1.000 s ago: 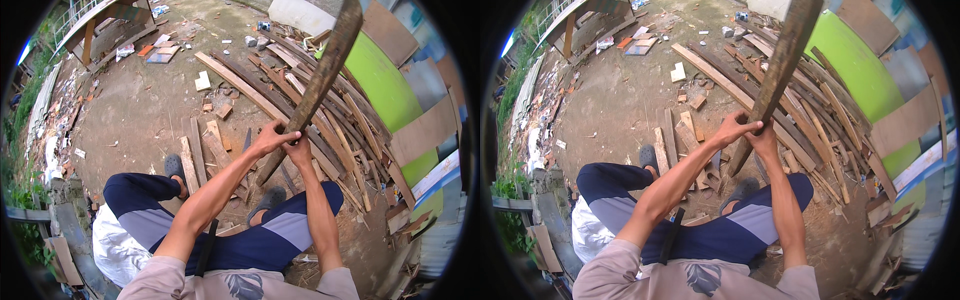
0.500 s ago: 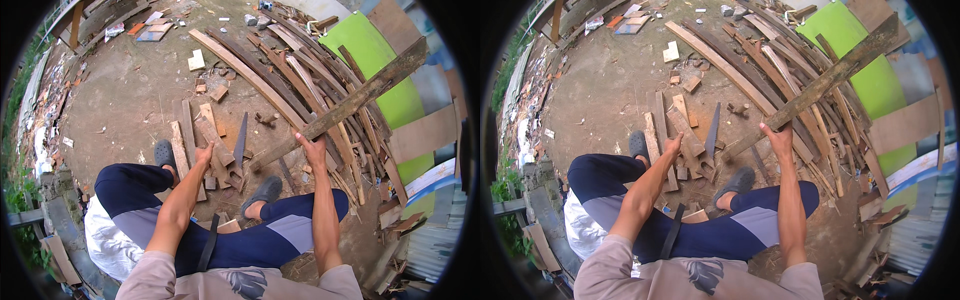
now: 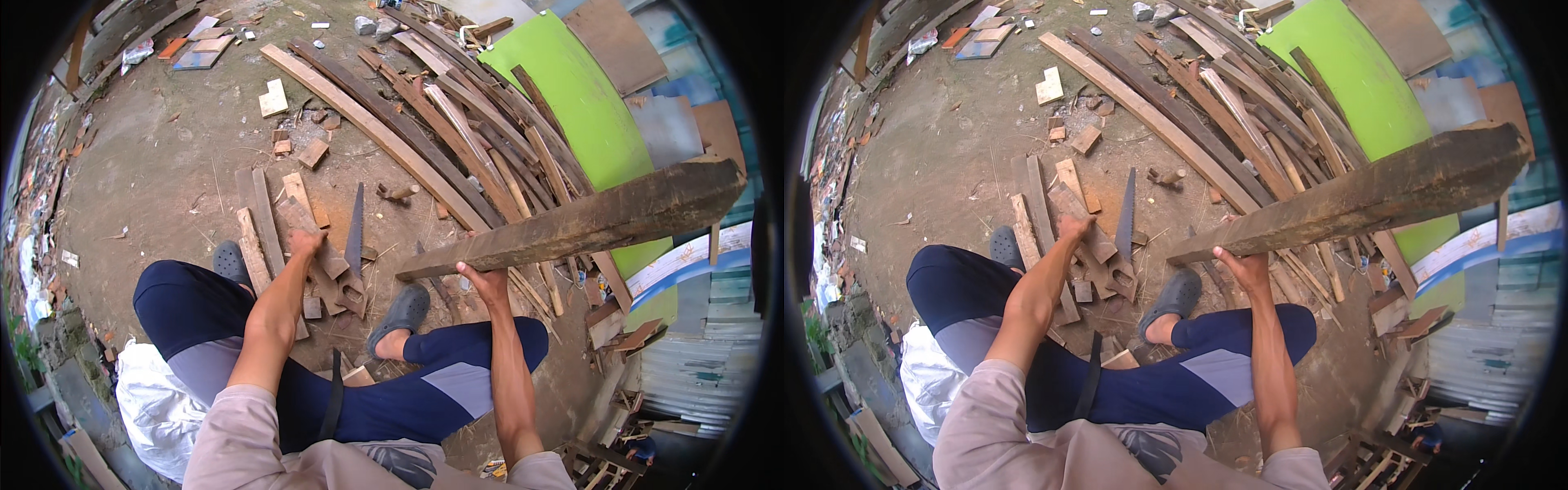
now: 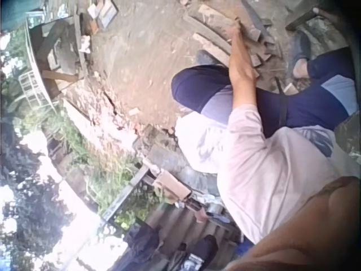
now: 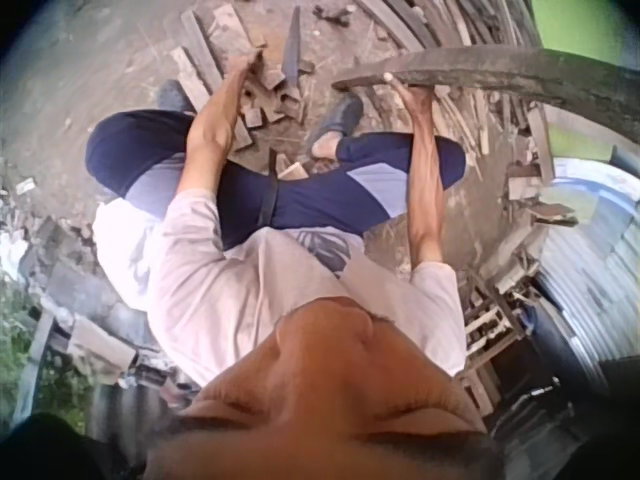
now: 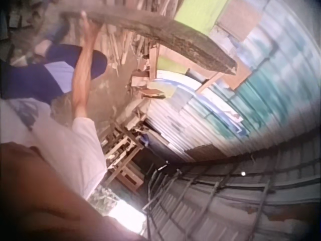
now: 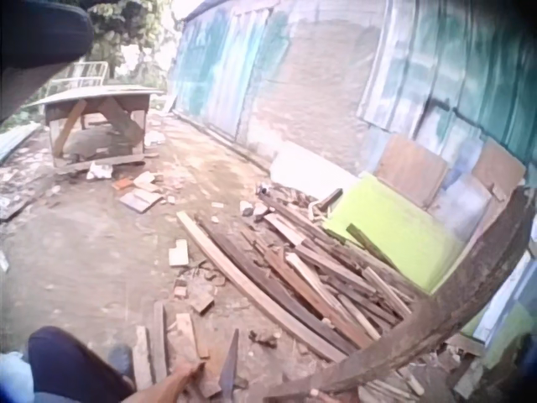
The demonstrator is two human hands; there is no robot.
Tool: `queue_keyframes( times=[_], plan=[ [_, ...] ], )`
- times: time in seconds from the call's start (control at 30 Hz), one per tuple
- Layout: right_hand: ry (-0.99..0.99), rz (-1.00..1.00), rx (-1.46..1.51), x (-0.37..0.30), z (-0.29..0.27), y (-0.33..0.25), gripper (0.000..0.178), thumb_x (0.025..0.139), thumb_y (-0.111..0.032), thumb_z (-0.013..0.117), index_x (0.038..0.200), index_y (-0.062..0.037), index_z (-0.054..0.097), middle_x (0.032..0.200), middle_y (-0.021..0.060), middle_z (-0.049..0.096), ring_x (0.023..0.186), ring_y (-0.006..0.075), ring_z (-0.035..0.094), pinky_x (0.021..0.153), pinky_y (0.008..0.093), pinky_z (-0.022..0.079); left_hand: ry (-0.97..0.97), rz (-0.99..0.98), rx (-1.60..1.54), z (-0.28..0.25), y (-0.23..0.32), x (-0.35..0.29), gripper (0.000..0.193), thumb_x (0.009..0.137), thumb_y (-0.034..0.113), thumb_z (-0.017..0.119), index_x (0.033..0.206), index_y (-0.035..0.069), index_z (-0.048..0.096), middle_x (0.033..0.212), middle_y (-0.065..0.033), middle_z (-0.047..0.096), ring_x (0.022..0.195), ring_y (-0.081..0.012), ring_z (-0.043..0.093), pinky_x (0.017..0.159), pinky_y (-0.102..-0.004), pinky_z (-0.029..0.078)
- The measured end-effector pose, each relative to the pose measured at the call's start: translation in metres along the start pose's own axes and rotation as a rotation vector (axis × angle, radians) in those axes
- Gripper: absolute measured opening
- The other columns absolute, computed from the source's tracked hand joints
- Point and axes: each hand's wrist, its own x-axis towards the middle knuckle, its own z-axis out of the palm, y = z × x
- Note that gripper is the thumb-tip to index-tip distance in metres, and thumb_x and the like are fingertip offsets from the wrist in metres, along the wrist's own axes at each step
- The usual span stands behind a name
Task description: The person sits on the ground and uses a hand saw to cut a small piece of wood. They then pick up a longer wooden plank, inspect it, and place it back down among other wood pieces.
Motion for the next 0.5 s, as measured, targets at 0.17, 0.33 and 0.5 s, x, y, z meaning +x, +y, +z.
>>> queue_keyframes(
  times=[0.17, 0.33, 0.5],
  plan=[
    [0.073, 0.019, -0.008, 0.005, -0.005, 0.002, 0.063, 0.079, -0.009, 0.082, 0.134, -0.001, 0.053, 0.129, 0.0126, 0.06, 0.121, 0.0247, 0.059, 0.104, 0.0407, 0.047, 0.05, 0.06, -0.11, -0.003, -0.006, -0.002, 0.108, 0.066, 0.042, 0.086, 0.143, -0.012, 0.032, 0.146, -0.0328, 0.044, 0.132, -0.0426, 0.051, 0.111, -0.0423, 0.043],
    [0.064, -0.012, 0.004, 0.021, -0.006, -0.007, 0.062, 0.077, -0.008, 0.083, 0.131, -0.0012, 0.055, 0.126, 0.011, 0.061, 0.119, 0.0237, 0.058, 0.103, 0.0403, 0.046, -0.02, 0.259, -0.219, -0.005, 0.003, -0.028, 0.095, 0.066, 0.032, 0.083, 0.139, -0.01, 0.039, 0.13, -0.0326, 0.058, 0.12, -0.0429, 0.06, 0.103, -0.0424, 0.048],
    [0.067, 0.021, 0.124, 0.041, -0.008, -0.018, 0.061, 0.074, -0.008, 0.084, 0.129, -0.0022, 0.058, 0.126, 0.0106, 0.062, 0.117, 0.0231, 0.06, 0.101, 0.0389, 0.048, -0.153, 0.547, -0.202, -0.013, 0.043, -0.066, 0.091, 0.065, 0.017, 0.079, 0.142, -0.006, 0.036, 0.124, -0.0307, 0.061, 0.114, -0.0413, 0.063, 0.1, -0.0429, 0.049]
  ],
)
